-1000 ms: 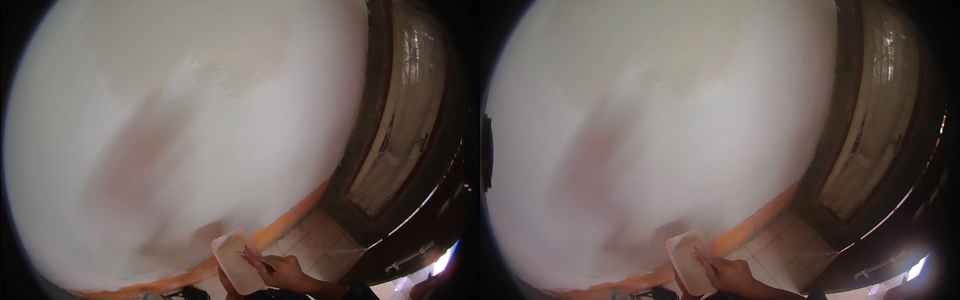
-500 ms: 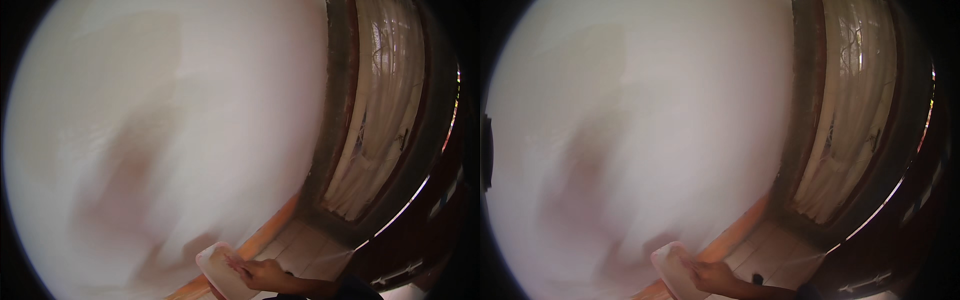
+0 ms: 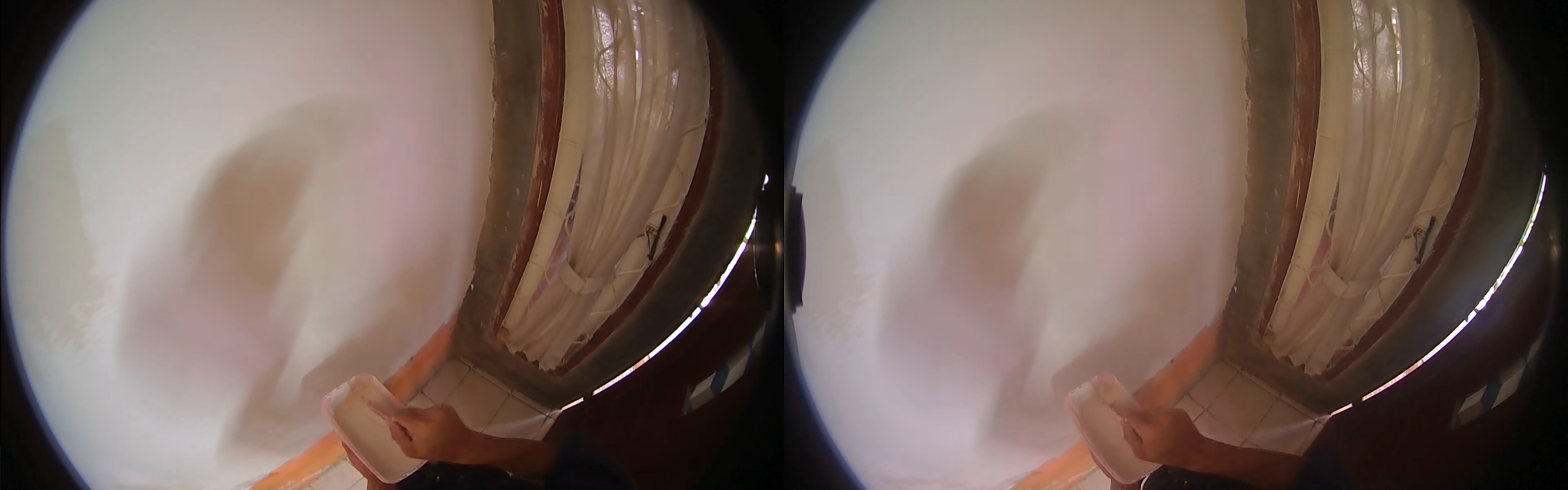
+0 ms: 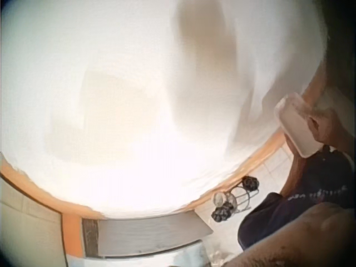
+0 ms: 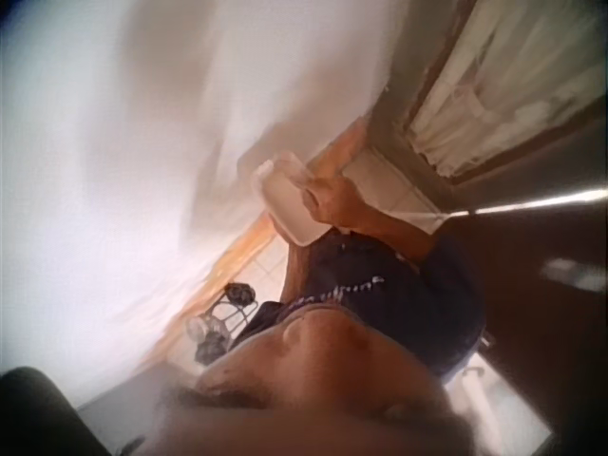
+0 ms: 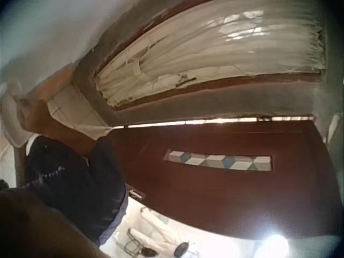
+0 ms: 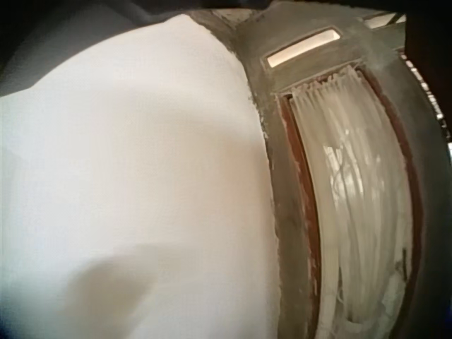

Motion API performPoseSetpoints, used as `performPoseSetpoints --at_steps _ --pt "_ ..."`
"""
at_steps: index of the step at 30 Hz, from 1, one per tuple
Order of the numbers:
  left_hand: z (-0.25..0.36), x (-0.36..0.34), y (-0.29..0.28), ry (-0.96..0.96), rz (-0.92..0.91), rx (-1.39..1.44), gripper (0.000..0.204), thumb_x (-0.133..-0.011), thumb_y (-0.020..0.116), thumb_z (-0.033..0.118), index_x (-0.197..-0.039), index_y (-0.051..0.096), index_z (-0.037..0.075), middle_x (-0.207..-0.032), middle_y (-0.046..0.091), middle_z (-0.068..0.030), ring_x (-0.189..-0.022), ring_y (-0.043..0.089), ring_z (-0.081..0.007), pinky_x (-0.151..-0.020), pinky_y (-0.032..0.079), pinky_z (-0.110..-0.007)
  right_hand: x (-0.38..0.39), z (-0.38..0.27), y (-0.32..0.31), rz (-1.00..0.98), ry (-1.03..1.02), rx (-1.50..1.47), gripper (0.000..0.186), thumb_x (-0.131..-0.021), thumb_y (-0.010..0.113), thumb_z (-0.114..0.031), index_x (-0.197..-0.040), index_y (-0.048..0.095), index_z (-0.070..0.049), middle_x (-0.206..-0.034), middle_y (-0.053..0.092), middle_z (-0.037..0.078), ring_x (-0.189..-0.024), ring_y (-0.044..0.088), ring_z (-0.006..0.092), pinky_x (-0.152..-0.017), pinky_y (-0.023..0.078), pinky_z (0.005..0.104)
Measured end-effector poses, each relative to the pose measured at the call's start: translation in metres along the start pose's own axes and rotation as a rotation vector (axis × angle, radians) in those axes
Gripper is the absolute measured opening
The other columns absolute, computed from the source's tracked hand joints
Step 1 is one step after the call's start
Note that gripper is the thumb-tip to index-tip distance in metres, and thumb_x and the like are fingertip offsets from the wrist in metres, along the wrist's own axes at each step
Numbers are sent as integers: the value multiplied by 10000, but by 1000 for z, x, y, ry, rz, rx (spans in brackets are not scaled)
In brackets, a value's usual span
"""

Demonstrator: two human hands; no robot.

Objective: The person applies plaster to the corner and upper edges of a wall using a hand spreader tool, frequently reloading the tool from a small container.

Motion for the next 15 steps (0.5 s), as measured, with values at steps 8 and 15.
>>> performPoseSetpoints --at_steps 8,15 --pt "-34 -36 5 -54 2 13 607 -928 396 489 -1377 362 82 -1325 473 -102 -1198 464 -280 -1018 380 -439 -15 54 -14 -27 17 13 72 -761 667 -103 -763 615 -52 -554 552 71 -435 554 236 -406 436 332" --pt "-78 -72 11 -80 9 33 592 -933 387 487 -1367 374 85 -1314 483 -102 -1186 476 -277 -1007 394 -437 -25 99 -29 -1 110 24 79 -758 673 -95 -735 604 -62 -536 537 52 -425 547 225 -402 429 336"
Point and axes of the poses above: each hand's wrist, its own x-axis away from the middle knuckle, its own y-axis out of the palm, z = x × y, the point moved 3 cm from there along -x, towards the middle knuckle
